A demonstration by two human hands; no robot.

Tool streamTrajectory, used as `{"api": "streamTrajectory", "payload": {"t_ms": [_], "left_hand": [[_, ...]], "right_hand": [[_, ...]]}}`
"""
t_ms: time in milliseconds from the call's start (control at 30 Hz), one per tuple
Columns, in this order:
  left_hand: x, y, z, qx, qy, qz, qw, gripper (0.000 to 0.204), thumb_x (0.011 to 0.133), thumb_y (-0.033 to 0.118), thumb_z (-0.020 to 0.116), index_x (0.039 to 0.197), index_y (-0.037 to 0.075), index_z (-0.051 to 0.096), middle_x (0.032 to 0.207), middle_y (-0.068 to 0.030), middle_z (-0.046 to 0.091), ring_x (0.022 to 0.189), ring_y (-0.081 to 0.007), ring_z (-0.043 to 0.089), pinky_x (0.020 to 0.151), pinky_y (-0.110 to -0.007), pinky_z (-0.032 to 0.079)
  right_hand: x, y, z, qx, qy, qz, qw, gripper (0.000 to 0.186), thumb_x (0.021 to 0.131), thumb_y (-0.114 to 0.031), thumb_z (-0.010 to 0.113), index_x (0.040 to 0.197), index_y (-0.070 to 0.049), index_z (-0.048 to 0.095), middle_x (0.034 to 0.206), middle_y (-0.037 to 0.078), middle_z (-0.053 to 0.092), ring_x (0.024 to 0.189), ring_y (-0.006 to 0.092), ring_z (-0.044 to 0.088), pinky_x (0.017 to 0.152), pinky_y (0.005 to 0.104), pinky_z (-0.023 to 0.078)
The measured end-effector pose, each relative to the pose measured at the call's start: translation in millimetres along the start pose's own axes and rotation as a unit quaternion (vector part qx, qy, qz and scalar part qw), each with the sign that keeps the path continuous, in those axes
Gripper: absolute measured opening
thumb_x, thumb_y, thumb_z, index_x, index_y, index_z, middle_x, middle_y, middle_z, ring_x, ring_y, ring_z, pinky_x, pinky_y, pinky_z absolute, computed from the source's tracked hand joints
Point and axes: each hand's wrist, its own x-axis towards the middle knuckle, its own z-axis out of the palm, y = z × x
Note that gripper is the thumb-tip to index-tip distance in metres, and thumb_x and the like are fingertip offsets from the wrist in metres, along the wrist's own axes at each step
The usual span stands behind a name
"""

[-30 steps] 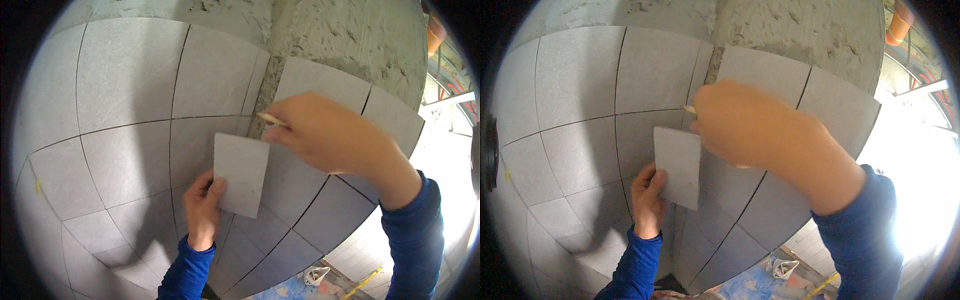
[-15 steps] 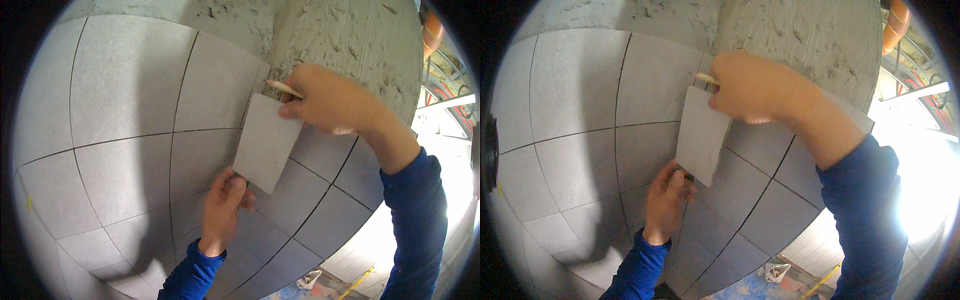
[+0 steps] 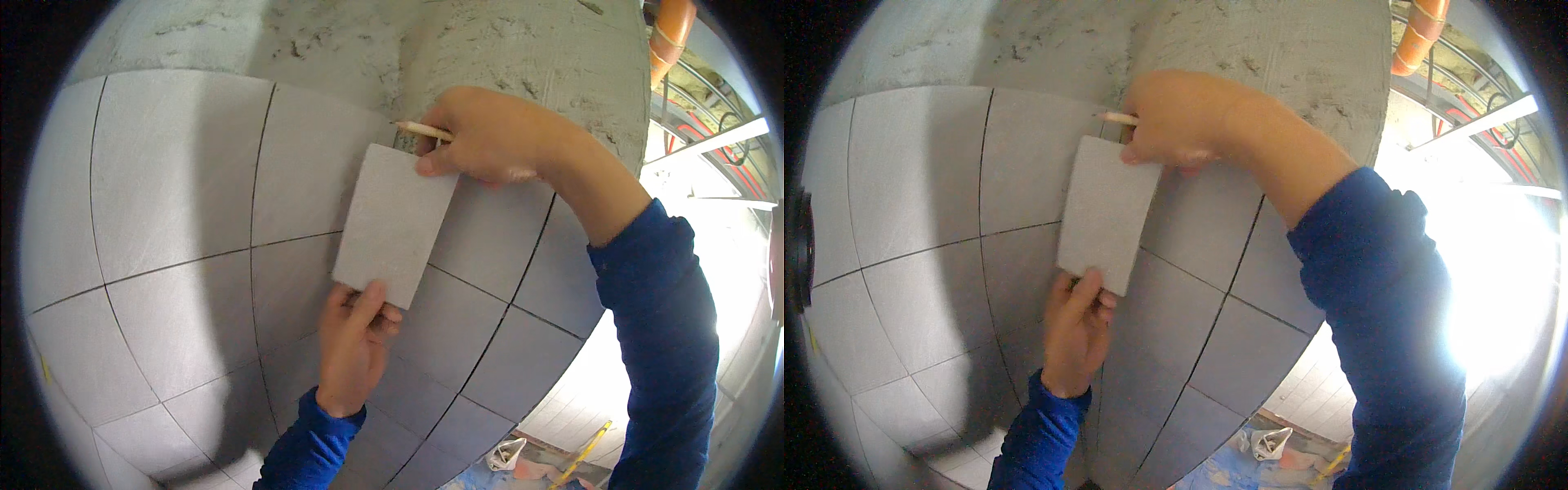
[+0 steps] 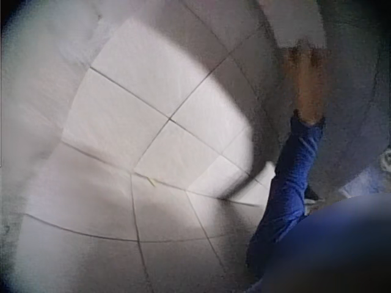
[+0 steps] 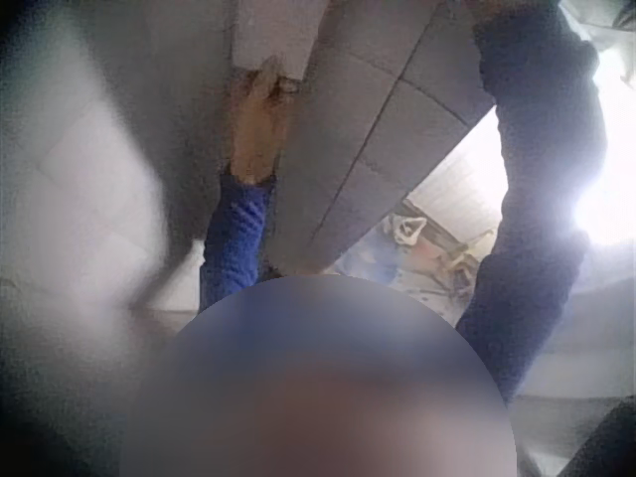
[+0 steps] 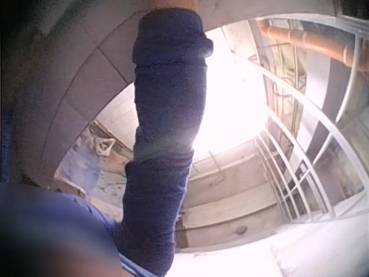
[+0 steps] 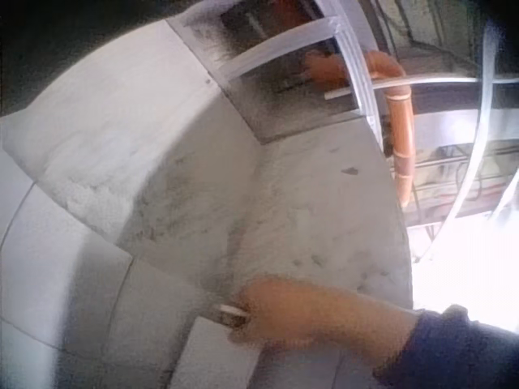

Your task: The person measures and marks a ceramic tile, then uses an angle grinder to cut it to size. After cutting, the person returns to the wall and fits the cut tile into a gap between existing tiles.

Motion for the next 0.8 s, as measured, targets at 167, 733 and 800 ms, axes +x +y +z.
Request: {"api": "streamTrajectory", "payload": {"t_ms": [167,733,800], "left_hand": [[-6,0,0,0.208,0.109,0.279,0.931,0.012,0.099,0.008,0.067,0.107,0.000,0.062,0.095,-0.0053,0.066,0.076,-0.0156,0.069,0.060,-0.032,0.057],[17,-17,10,0.127,0.067,0.140,0.980,0.044,0.103,0.020,0.064,0.138,-0.005,0.055,0.127,-0.0133,0.062,0.117,-0.0192,0.060,0.104,-0.036,0.046],[23,-14,11,0.162,0.068,0.119,0.977,0.049,0.103,0.027,0.065,0.139,-0.005,0.053,0.125,-0.0124,0.063,0.116,-0.0181,0.060,0.103,-0.035,0.046]], "right_hand": [[-5,-2,-4,0.028,0.093,-0.087,0.991,0.036,0.084,-0.032,0.072,0.097,0.002,0.073,0.072,0.009,0.067,0.053,0.0177,0.062,0.051,0.0347,0.047],[27,13,2,0.034,0.085,0.037,0.995,0.041,0.078,-0.013,0.079,0.114,0.004,0.069,0.085,0.011,0.068,0.071,0.0201,0.066,0.059,0.0346,0.055],[31,12,1,0.038,0.077,0.037,0.996,0.040,0.079,-0.014,0.079,0.113,0.004,0.069,0.086,0.012,0.069,0.073,0.0210,0.067,0.060,0.0342,0.056]]}}
